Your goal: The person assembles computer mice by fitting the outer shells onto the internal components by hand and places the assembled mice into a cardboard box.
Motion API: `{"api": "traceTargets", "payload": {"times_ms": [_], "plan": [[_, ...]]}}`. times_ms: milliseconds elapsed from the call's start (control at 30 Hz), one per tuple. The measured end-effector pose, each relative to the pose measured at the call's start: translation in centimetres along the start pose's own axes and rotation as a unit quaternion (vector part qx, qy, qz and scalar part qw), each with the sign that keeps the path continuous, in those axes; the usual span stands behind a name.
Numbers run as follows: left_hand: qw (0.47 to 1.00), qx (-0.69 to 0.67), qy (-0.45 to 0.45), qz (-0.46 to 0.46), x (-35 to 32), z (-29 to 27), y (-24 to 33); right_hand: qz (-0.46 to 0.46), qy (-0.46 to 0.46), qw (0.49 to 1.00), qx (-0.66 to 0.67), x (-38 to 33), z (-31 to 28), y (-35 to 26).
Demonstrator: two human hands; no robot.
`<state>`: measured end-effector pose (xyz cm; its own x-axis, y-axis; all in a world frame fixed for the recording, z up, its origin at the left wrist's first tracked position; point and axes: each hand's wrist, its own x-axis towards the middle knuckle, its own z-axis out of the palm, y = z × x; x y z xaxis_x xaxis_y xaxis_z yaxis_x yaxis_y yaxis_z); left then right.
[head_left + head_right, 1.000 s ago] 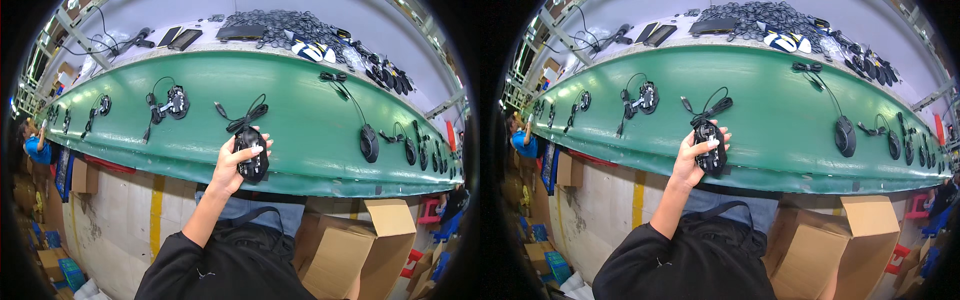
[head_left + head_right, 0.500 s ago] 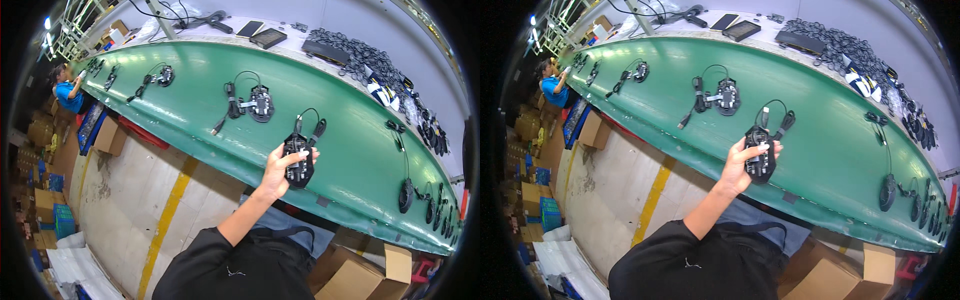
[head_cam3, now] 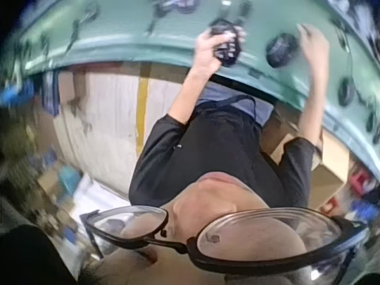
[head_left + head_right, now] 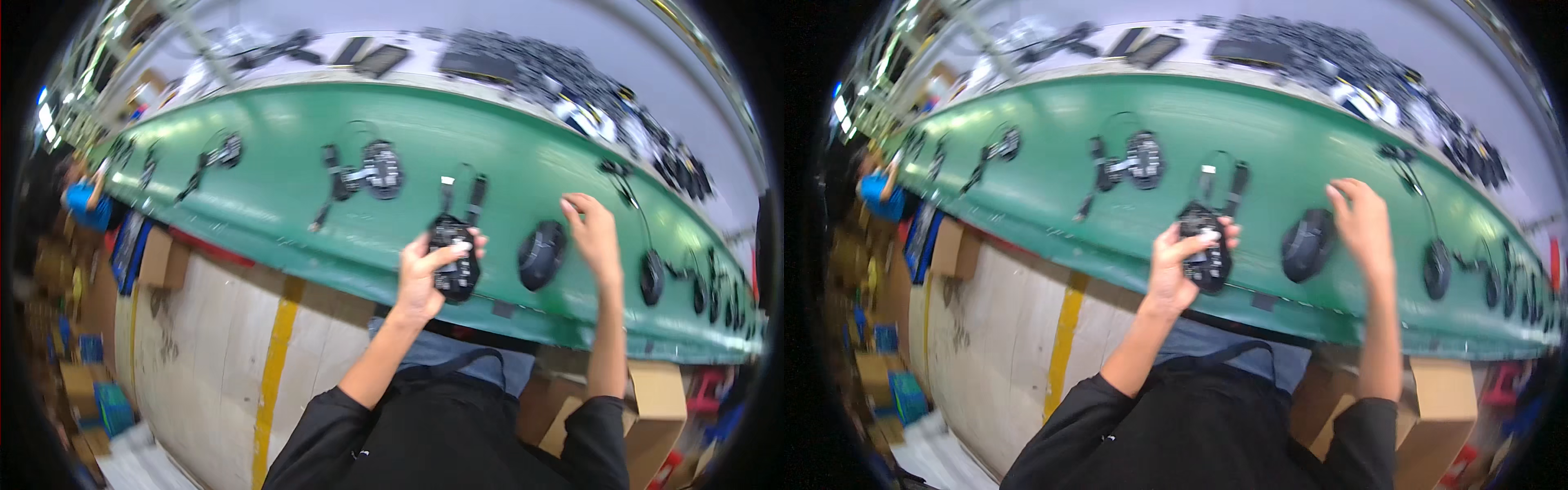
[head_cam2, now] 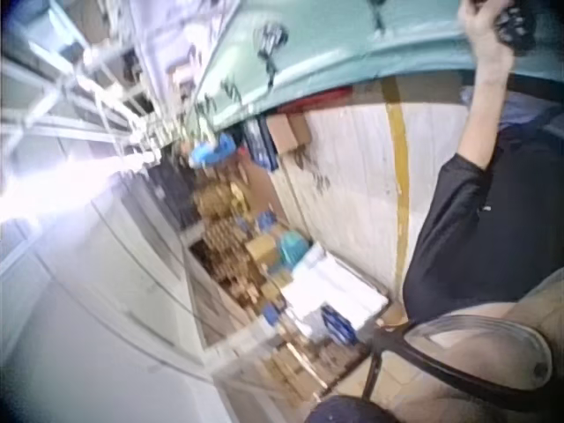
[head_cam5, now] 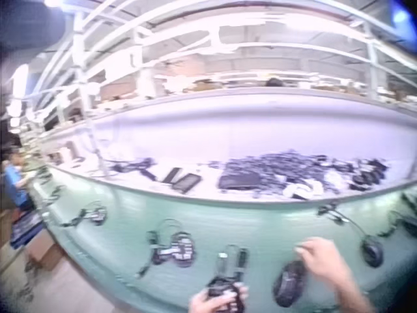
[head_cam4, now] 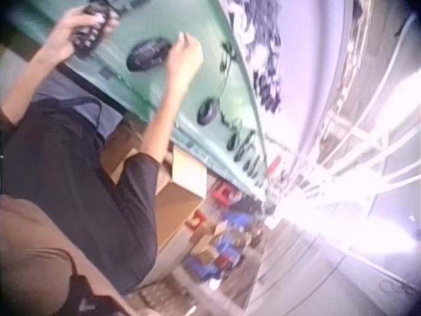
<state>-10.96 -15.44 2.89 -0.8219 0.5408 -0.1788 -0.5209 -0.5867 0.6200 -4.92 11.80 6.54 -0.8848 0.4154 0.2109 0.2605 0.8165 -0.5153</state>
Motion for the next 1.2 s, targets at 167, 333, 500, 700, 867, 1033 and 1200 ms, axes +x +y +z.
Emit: {"api": "traceTargets", "payload": {"times_ms": [167,333,500,700,867,1033,1200], "plan": [[0.999,0.034,0.013,0.022,-0.5,1.5,-0.5,0.099,0.118,0.983,-0.097,-7.7,6.5,-7.5],[0.999,0.038,-0.005,-0.017,-0.6,2.8,-1.7,0.089,0.104,0.960,0.245,-8.6,4.7,-6.6],[0.999,0.015,-0.007,-0.035,-1.1,2.8,-2.6,-0.087,0.084,0.971,0.204,-10.5,1.5,-11.4],[0.995,0.096,-0.027,0.030,-3.3,3.9,-2.2,-0.132,0.075,0.977,0.150,-11.7,5.2,-12.6],[0.997,0.057,-0.042,0.019,-3.6,4.7,-1.1,-0.132,0.066,0.974,0.173,-10.9,4.8,-12.5],[0.996,0.002,-0.082,-0.017,-3.1,2.7,-0.9,-0.060,0.095,0.961,0.251,-11.2,4.9,-12.5],[0.991,0.102,-0.055,0.060,-2.3,2.1,0.4,-0.167,0.044,0.968,0.180,-11.5,3.8,-11.8]]}}
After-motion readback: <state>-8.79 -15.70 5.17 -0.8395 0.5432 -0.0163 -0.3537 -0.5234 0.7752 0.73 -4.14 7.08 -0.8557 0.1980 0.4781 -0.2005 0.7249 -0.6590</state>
